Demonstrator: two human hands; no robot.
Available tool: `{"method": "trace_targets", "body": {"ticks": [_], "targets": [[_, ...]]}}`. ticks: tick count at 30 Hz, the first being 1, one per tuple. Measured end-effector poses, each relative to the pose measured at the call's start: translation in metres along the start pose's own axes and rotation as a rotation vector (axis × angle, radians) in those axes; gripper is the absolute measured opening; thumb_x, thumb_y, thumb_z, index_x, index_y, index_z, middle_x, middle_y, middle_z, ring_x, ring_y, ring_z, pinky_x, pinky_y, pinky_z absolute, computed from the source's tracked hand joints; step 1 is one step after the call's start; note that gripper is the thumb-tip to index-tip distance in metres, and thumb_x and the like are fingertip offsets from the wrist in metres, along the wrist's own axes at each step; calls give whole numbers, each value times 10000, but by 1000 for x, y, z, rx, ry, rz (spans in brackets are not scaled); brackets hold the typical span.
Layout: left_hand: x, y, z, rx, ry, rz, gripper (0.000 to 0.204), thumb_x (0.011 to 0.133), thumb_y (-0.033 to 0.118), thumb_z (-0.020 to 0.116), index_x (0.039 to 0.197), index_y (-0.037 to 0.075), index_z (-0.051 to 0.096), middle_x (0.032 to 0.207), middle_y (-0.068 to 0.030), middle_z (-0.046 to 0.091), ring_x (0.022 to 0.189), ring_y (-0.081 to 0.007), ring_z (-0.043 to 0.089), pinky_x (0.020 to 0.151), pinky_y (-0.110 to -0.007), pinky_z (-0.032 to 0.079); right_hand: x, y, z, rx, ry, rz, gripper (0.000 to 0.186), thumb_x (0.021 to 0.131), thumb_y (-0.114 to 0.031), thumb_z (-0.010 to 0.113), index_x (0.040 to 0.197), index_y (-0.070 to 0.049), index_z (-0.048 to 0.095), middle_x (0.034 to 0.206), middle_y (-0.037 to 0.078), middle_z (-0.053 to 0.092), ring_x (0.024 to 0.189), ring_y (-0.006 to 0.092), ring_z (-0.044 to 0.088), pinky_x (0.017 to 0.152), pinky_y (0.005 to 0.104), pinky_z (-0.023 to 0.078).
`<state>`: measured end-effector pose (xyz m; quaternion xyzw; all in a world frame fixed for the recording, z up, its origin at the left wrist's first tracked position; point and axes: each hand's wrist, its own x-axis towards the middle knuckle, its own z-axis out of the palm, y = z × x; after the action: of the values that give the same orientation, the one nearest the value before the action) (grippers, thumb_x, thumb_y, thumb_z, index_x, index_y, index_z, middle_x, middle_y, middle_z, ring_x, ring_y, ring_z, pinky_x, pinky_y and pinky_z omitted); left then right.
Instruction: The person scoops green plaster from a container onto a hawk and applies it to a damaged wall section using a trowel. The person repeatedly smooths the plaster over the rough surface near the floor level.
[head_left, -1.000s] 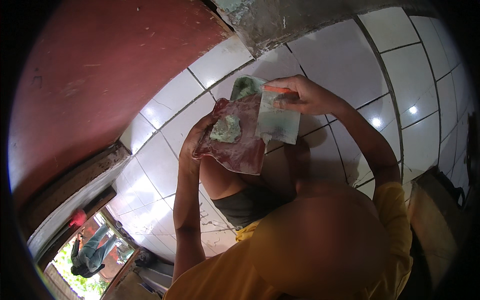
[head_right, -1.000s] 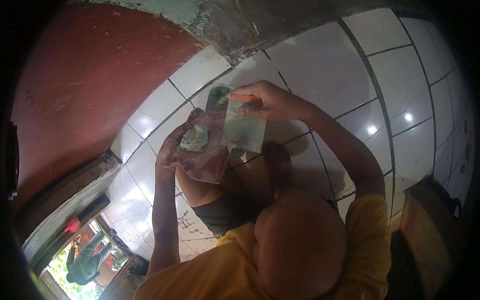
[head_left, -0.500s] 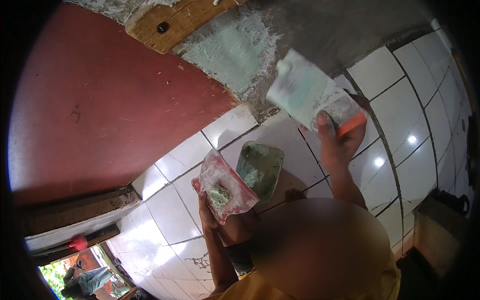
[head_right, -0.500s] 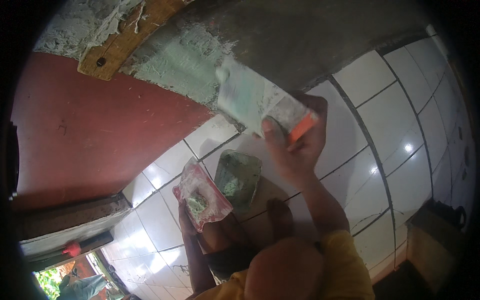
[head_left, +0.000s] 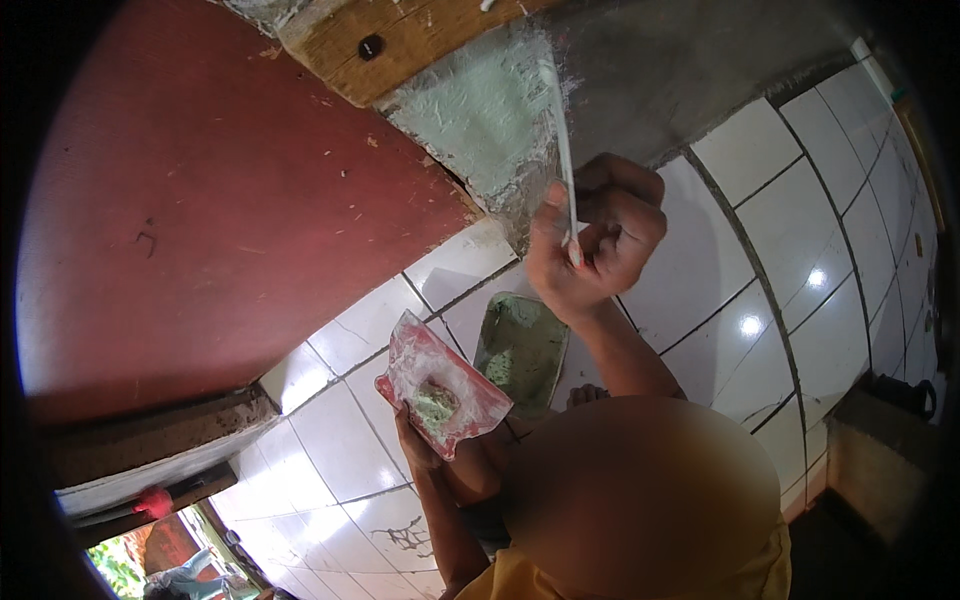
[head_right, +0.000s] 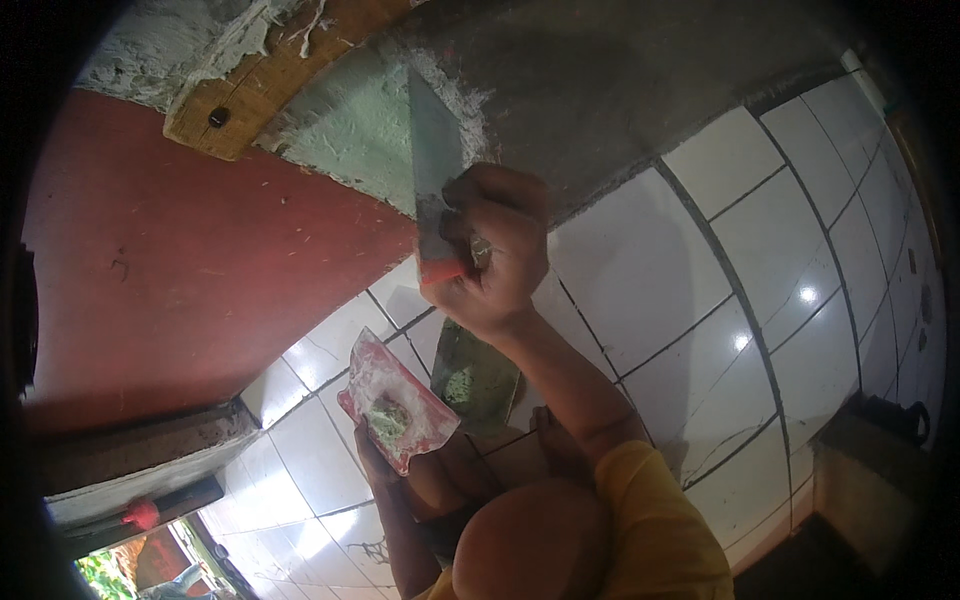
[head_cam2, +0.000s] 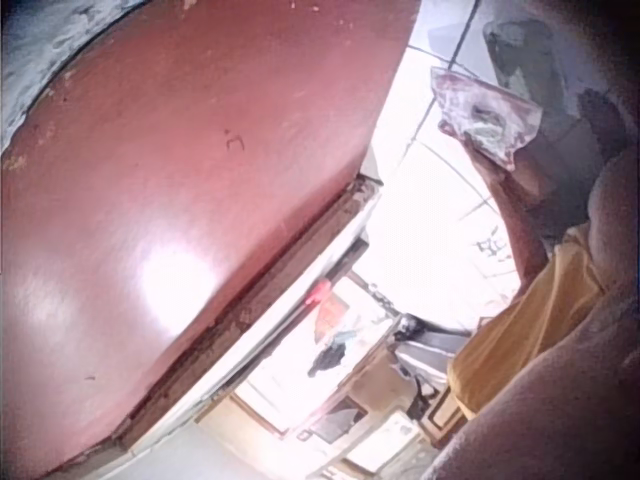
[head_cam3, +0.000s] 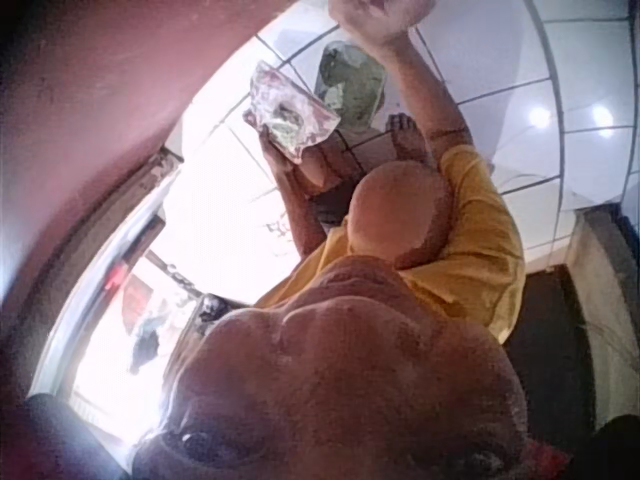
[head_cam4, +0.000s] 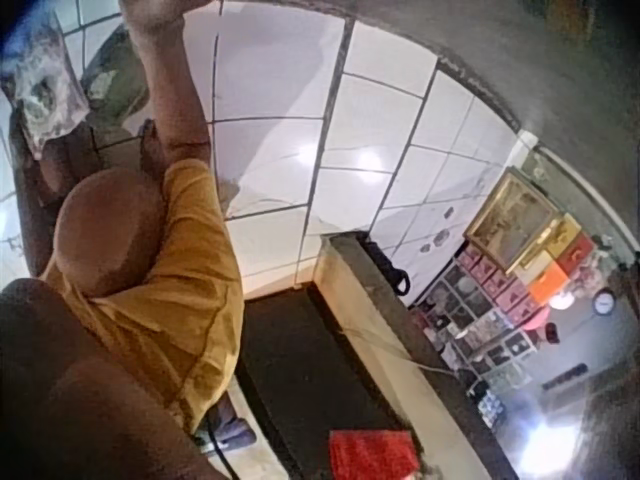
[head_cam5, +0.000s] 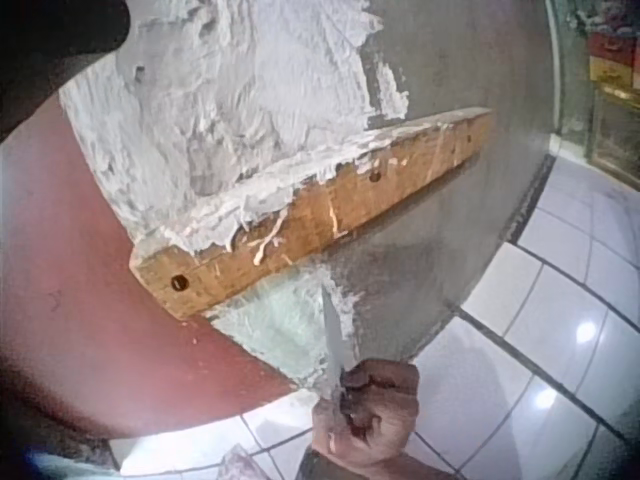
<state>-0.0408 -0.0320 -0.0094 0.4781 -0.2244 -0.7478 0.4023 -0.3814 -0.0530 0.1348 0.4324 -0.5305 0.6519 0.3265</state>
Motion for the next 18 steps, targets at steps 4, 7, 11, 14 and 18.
{"method": "trace_targets", "body": {"ticks": [4, 7, 11, 14, 18], "targets": [[5, 0, -6, -28, -62, -31, 547, 894, 373, 463, 1284, -5, 399, 1181, -159, 542, 1063, -289, 549, 911, -418, 456, -5, -4, 13, 159, 57, 63, 287, 783, 16, 637, 924, -16, 390, 917, 144, 493, 761, 151, 465, 627, 225, 387], [4, 1, -6, -30, -79, -42, 546, 892, 372, 464, 1281, -5, 401, 1181, -159, 541, 1062, -290, 549, 908, -418, 459, -1, -5, 18, 114, 71, 15, 274, 795, 1, 625, 934, -12, 390, 934, 147, 476, 781, 151, 471, 644, 228, 395], [0, 4, 3, -42, -53, -34, 544, 893, 371, 460, 1281, -6, 403, 1182, -160, 541, 1057, -289, 552, 909, -419, 459, 5, -10, 23, 3, 49, 39, 252, 811, -29, 613, 949, -7, 402, 985, 157, 490, 764, 129, 462, 598, 188, 370], [1, 3, 1, -31, -33, -40, 541, 895, 371, 454, 1281, -4, 404, 1179, -159, 543, 1050, -288, 557, 904, -419, 463, 7, -13, 28, -6, 68, 83, 254, 808, -44, 617, 956, -9, 414, 1050, 176, 506, 718, 96, 449, 566, 170, 354], [0, 4, 0, -15, -19, -45, 533, 898, 367, 449, 1279, -3, 410, 1173, -153, 549, 1043, -285, 561, 894, -415, 470, 17, -15, 27, 71, 61, 84, 272, 790, -31, 630, 960, -17, 419, 1130, 197, 520, 653, 53, 418, 543, 159, 344]]}}
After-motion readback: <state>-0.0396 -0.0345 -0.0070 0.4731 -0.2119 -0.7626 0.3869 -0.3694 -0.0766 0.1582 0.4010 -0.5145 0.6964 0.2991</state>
